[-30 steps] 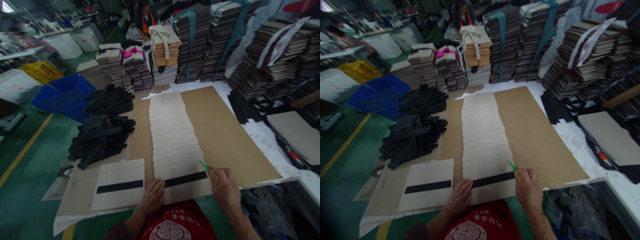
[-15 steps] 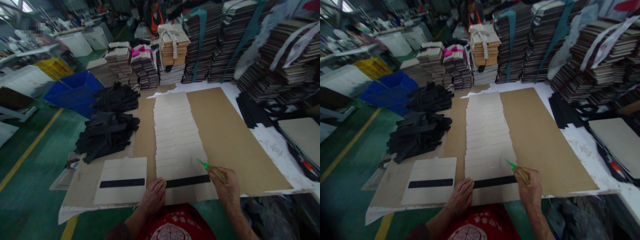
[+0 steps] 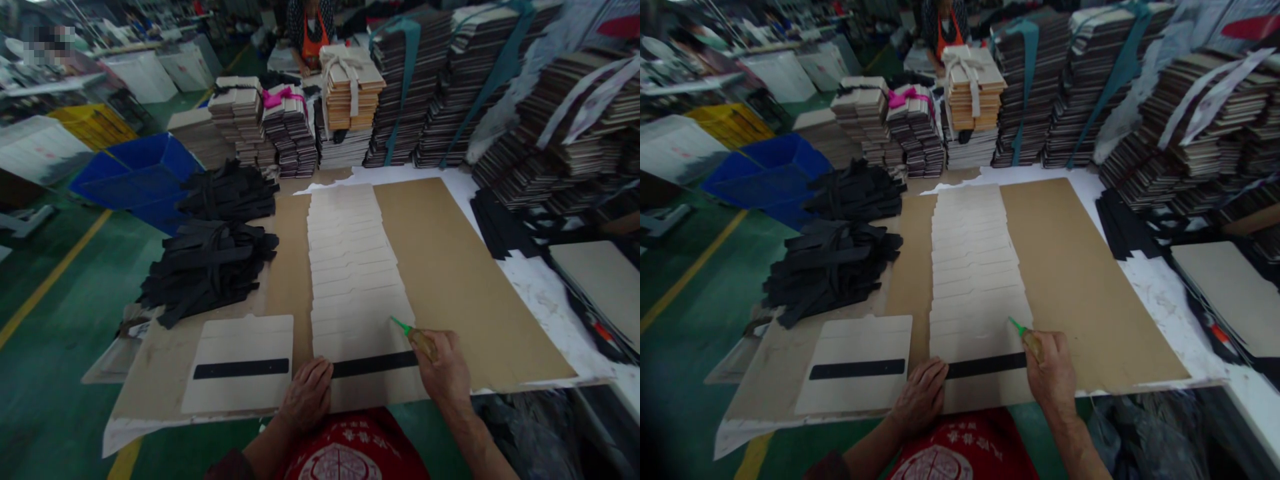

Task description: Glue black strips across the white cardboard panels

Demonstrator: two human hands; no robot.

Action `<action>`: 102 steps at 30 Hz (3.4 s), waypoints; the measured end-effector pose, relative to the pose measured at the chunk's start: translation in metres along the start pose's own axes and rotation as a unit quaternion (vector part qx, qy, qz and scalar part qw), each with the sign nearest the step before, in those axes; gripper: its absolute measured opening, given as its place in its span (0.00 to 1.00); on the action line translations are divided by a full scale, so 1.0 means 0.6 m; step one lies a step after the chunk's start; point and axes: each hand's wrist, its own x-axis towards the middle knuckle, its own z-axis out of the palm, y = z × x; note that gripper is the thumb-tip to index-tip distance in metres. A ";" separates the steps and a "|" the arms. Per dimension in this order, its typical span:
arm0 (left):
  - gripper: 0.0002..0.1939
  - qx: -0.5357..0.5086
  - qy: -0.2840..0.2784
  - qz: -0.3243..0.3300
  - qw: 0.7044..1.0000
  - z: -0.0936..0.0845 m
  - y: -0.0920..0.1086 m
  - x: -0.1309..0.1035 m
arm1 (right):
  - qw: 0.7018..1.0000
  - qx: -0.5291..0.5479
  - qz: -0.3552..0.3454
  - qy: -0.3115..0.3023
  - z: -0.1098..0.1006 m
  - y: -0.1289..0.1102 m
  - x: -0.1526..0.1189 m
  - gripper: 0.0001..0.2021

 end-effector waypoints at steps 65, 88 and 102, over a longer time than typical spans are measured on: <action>0.26 -0.100 -0.030 -0.040 0.994 -0.006 0.014 -0.002 | 0.979 0.050 -0.126 -0.152 0.098 -0.185 -0.014 0.06; 0.12 -0.110 -0.156 -0.061 0.980 -0.080 -0.029 0.062 | 0.990 0.017 -0.087 -0.106 0.113 -0.216 -0.053 0.07; 0.16 -0.084 -0.060 -0.107 0.989 -0.015 -0.085 0.080 | 0.998 -0.056 0.010 -0.040 0.077 -0.176 -0.056 0.08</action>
